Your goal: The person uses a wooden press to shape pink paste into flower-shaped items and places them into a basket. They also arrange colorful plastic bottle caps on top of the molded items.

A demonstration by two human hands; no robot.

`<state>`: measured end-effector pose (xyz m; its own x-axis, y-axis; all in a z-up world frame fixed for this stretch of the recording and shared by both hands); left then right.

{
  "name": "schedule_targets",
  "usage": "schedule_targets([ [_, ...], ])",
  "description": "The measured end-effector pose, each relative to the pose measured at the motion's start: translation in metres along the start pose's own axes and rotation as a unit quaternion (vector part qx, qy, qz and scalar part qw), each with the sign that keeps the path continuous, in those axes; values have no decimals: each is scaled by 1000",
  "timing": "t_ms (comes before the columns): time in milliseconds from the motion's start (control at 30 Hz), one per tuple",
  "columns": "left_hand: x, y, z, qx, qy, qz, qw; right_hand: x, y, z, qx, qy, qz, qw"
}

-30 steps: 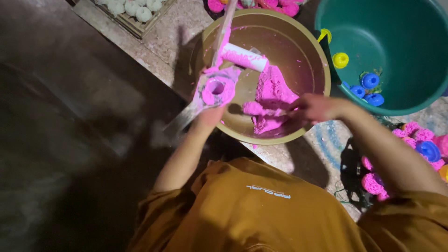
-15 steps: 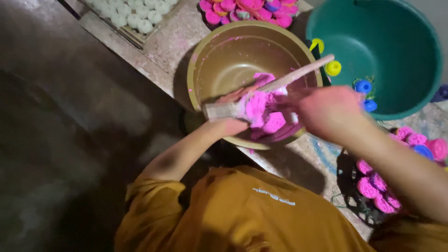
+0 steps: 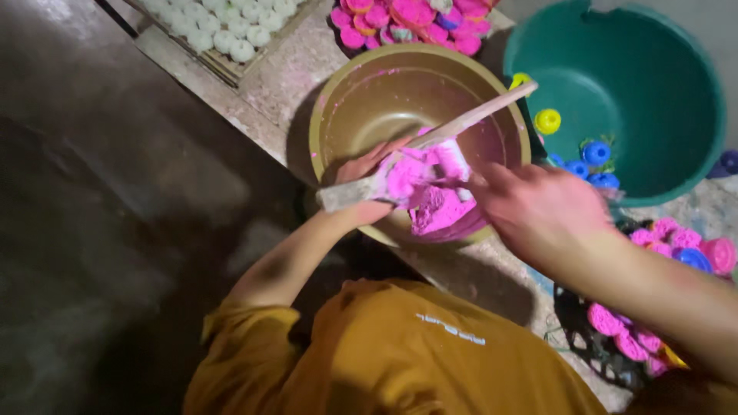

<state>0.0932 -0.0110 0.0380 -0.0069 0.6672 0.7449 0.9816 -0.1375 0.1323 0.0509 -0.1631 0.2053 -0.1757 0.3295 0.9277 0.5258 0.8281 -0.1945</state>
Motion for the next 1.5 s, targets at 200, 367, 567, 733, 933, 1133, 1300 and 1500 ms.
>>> schedule_targets([
  [200, -15, -8, -15, 25, -15, 42, 999, -41, 37, 38, 51, -55, 58, 996],
  [367, 26, -11, -6, 28, 38, -28, 998, -39, -29, -34, -92, -13, 123, 988],
  [567, 44, -5, -18, -77, 67, -78, 992, -28, -10, -37, -60, -16, 132, 989],
  [733, -5, 4, -20, -43, -11, -19, 999, -39, 38, 27, 8, -93, 76, 993],
  [933, 27, -9, -3, -68, -117, -175, 975, -34, -9, -11, -38, 67, -13, 997],
  [1133, 57, -7, 6, -42, -71, -354, 932, -51, -8, -32, -56, 391, -242, 886],
  [1300, 51, 15, 12, 77, 46, -218, 972, -159, 17, -1, -109, 551, -193, 805],
  [1500, 48, 24, -22, 30, 228, -250, 941, -199, 18, -56, -110, 686, -168, 700],
])
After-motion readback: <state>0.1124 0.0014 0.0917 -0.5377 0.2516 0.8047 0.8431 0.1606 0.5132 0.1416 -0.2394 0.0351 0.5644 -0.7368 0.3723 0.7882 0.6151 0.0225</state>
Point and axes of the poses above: each hand's wrist, its own y-axis towards the middle knuckle, its own x-axis out of the back of the hand, z = x × y, the point moved 9 cm from there along y, towards the middle knuckle, and after that the axes turned 8 degrees about z, right-handed, at the moved point
